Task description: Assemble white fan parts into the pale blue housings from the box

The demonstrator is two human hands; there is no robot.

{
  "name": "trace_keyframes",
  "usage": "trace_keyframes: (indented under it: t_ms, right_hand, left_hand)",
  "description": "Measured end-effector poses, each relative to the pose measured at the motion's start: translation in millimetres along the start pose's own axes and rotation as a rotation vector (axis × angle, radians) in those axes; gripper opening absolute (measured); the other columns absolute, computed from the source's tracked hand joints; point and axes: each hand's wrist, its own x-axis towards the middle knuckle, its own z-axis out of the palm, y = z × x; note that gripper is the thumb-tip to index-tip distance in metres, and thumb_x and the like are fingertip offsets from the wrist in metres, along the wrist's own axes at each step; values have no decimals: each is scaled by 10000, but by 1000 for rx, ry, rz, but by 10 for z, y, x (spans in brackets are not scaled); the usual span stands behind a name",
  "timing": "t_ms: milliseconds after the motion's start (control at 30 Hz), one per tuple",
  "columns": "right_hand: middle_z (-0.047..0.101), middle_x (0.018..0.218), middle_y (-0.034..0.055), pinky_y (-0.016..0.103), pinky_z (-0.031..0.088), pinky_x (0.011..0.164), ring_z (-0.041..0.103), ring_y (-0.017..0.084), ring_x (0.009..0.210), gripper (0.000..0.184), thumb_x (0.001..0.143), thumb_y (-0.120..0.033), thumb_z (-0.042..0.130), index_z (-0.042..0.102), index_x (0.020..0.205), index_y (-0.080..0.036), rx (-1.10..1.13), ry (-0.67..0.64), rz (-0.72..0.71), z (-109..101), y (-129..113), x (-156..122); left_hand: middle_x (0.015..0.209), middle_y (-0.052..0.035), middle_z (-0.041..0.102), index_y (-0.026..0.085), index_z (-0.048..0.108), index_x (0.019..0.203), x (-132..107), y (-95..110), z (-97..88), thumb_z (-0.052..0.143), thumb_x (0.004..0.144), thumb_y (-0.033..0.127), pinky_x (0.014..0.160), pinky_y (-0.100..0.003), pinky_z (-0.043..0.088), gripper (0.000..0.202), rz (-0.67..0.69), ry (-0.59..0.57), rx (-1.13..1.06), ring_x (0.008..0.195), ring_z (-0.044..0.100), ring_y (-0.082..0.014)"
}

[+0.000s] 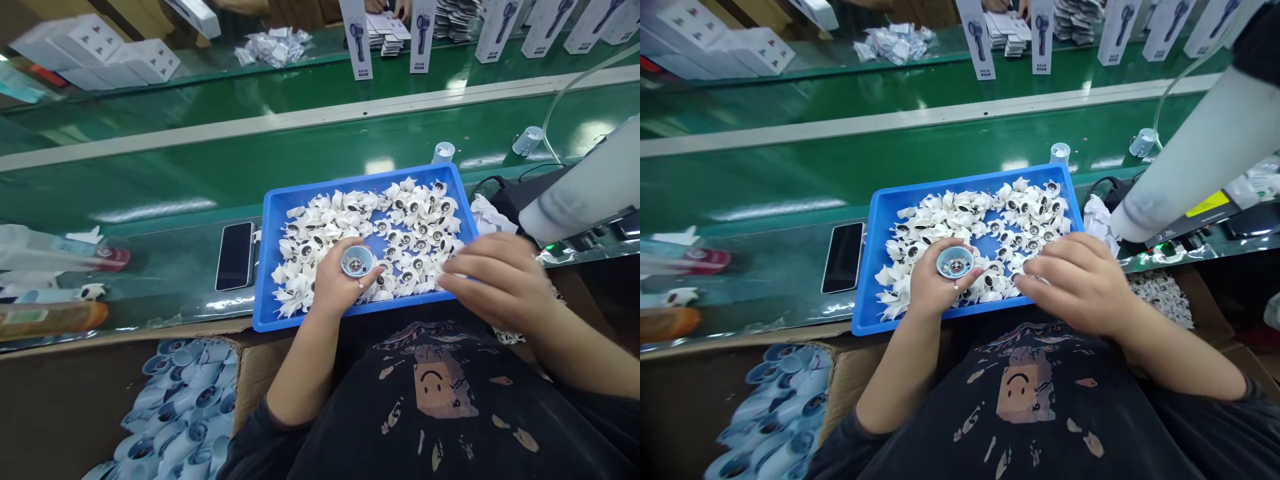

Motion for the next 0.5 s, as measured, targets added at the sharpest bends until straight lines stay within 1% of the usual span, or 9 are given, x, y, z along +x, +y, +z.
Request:
trace_keyframes:
  t_ms: [33, 67, 100, 133, 167, 233, 300, 433, 500]
  right_hand:
    - [680, 873, 38, 371, 439, 790, 602, 214, 877, 86, 875, -263, 611, 694, 859, -253, -183, -171, -73, 79, 42, 48]
    - [679, 857, 41, 342, 415, 756, 599, 203, 859, 126, 863, -162, 596, 695, 818, -225, -360, -343, -142, 147, 100, 98]
    - [674, 839, 39, 314, 386, 713, 597, 188, 831, 160, 848, -102, 589, 694, 786, -206, -500, -494, -199, 202, 168, 144]
    - [667, 819, 31, 294, 352, 669, 594, 172, 797, 165, 831, -79, 603, 694, 765, -199, -582, -600, -239, 242, 237, 185]
    - [660, 801, 21, 283, 320, 636, 589, 159, 764, 147, 811, -81, 634, 695, 751, -200, -597, -658, -255, 271, 299, 218]
    - [656, 801, 12, 278, 268, 606, 583, 148, 728, 129, 798, -92, 657, 700, 763, -208, -606, -710, -269, 299, 379, 258]
    - [654, 787, 20, 280, 239, 604, 578, 148, 710, 145, 794, -67, 642, 695, 759, -198, -633, -745, -278, 307, 399, 271]
    - [649, 752, 31, 276, 237, 625, 562, 137, 684, 186, 792, -11, 594, 669, 732, -171, -626, -756, -285, 324, 385, 272]
    - [642, 739, 31, 271, 247, 630, 552, 131, 677, 178, 777, -7, 592, 656, 721, -164, -579, -735, -272, 323, 400, 276]
  left_hand:
    - [948, -65, 708, 212, 599, 1044, 6, 12, 3, 771, 654, 479, 854, -418, 528, 503, -2, -14, 16, 888, 676, -254]
    - [965, -71, 708, 211, 602, 1052, 10, 18, 3, 768, 656, 473, 870, -431, 526, 503, -7, -24, 26, 911, 676, -264]
    - [984, -77, 707, 210, 603, 1059, 11, 21, 1, 763, 659, 468, 883, -442, 523, 502, -12, -32, 32, 933, 674, -272]
    - [998, -81, 706, 209, 605, 1059, 11, 21, 0, 762, 661, 463, 891, -448, 521, 498, -13, -40, 35, 949, 673, -278]
    - [1010, -83, 705, 210, 607, 1056, 11, 20, 0, 761, 663, 458, 898, -450, 519, 490, -10, -48, 37, 964, 670, -281]
    - [1031, -81, 702, 211, 608, 1049, 10, 19, 3, 761, 666, 444, 909, -446, 515, 474, 1, -56, 32, 987, 663, -282]
    - [1040, -74, 697, 212, 605, 1047, 11, 21, 11, 762, 665, 429, 905, -439, 513, 466, -6, -47, 25, 992, 658, -279]
    - [1025, -57, 679, 219, 571, 1066, 9, -5, 32, 765, 653, 442, 843, -417, 520, 509, -70, 6, -17, 911, 660, -258]
    - [1037, -61, 658, 221, 536, 1103, 5, -46, 43, 765, 646, 449, 813, -398, 524, 560, -63, 39, -54, 871, 654, -238]
